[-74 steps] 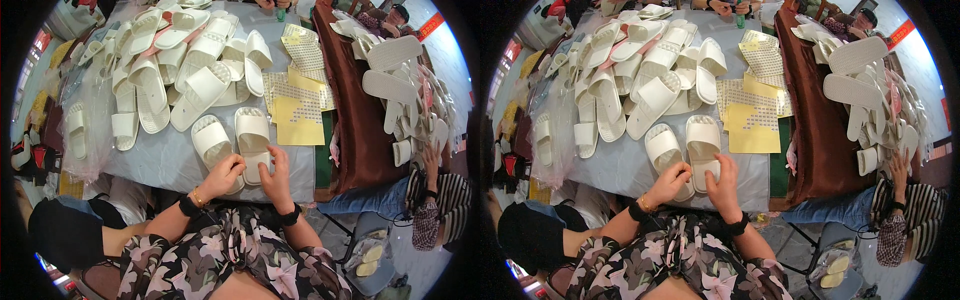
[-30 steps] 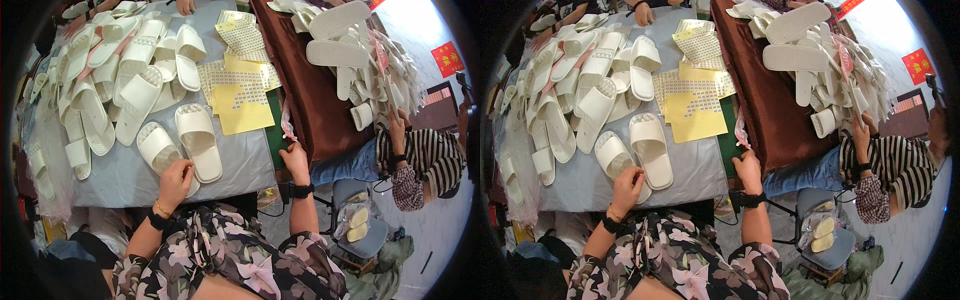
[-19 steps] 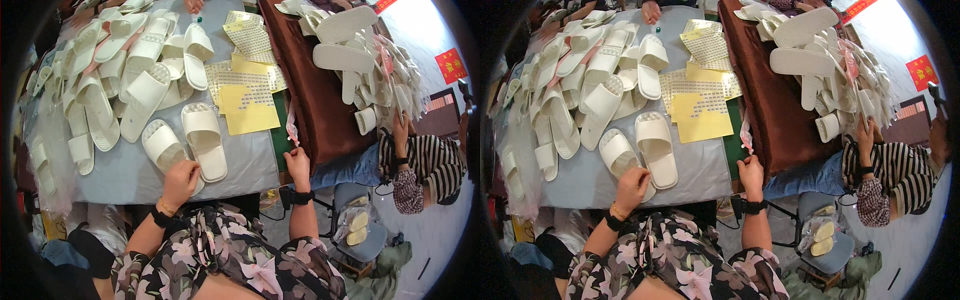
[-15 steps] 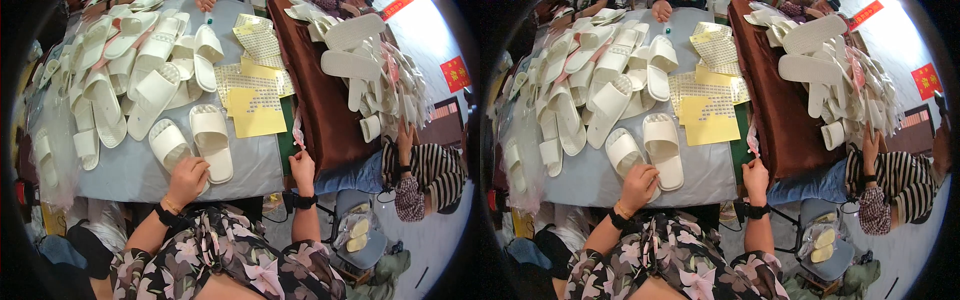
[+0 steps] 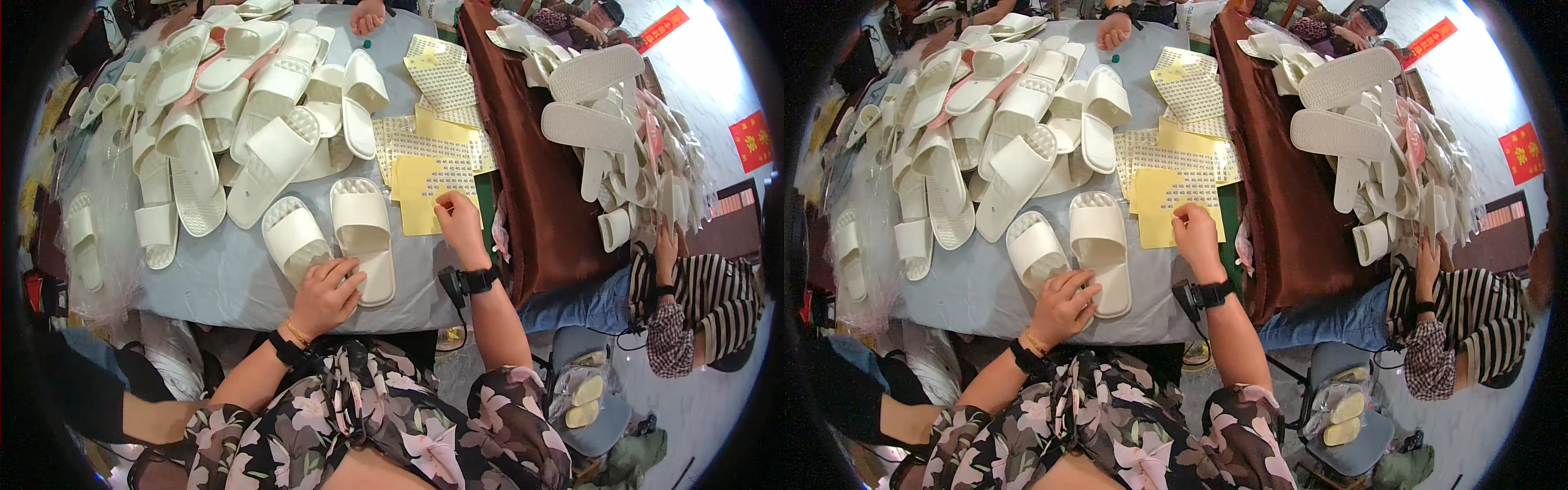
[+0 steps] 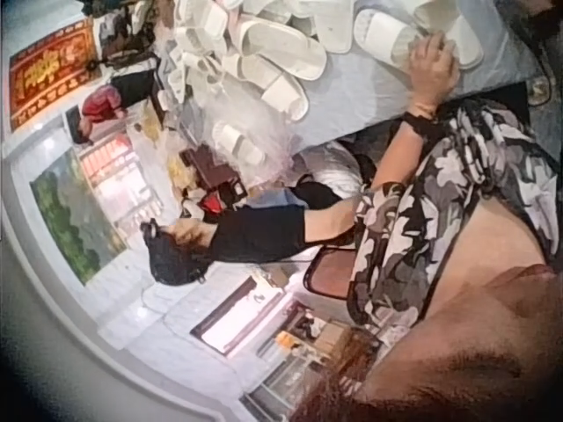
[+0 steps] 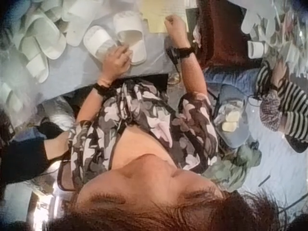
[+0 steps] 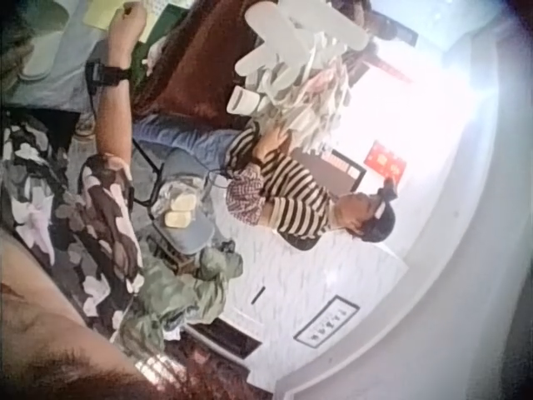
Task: The recorder is pairing up white and pink slippers and applying small yellow labels or stickers to them in a manufacturing workshop.
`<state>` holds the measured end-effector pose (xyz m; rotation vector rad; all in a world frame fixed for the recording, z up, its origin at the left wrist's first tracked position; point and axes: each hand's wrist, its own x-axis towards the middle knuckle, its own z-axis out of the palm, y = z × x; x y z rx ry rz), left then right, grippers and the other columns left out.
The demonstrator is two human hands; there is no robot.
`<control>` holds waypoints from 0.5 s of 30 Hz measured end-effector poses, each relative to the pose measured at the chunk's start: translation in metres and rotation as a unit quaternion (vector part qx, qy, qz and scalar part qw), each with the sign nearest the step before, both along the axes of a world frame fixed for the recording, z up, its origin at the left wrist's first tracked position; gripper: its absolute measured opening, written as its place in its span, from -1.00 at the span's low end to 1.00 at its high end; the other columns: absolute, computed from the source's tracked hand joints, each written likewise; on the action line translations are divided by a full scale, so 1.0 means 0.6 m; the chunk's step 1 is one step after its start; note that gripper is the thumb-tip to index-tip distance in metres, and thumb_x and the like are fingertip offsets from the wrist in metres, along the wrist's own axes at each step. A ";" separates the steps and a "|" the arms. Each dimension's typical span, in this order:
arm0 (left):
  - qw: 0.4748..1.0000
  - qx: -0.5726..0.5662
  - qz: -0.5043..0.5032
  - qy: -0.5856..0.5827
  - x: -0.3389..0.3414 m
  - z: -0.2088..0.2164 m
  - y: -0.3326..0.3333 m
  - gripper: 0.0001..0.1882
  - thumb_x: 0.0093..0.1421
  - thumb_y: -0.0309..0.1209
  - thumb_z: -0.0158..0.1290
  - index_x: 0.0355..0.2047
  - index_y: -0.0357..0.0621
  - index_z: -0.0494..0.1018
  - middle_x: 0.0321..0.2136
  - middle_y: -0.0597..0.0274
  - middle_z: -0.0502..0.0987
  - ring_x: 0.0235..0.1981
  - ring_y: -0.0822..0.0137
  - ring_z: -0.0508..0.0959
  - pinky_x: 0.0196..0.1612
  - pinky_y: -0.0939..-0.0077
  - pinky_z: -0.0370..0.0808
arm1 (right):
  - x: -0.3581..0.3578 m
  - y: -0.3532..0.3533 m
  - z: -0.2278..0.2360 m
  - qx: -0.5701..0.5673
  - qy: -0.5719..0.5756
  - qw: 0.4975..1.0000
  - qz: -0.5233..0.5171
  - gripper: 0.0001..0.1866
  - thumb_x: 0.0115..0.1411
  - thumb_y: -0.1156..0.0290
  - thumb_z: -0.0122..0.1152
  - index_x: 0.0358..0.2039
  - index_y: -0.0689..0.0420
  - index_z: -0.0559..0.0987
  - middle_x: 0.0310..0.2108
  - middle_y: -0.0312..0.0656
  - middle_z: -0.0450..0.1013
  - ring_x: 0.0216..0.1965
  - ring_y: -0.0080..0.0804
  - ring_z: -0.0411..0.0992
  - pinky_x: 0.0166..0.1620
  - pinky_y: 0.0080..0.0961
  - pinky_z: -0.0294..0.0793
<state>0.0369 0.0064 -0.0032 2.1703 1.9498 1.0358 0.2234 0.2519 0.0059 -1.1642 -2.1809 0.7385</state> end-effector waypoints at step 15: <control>1.000 0.004 0.005 0.005 -0.006 0.003 -0.007 -0.62 0.00 -0.35 0.17 -0.11 0.01 0.49 0.00 0.23 0.48 -0.01 0.21 0.45 -0.01 0.27 0.34 | -0.043 -0.002 0.006 0.093 -0.216 0.970 0.066 -0.48 0.02 0.29 0.31 0.00 0.17 0.45 0.09 0.10 0.29 0.10 0.12 0.22 0.08 -0.04 0.30</control>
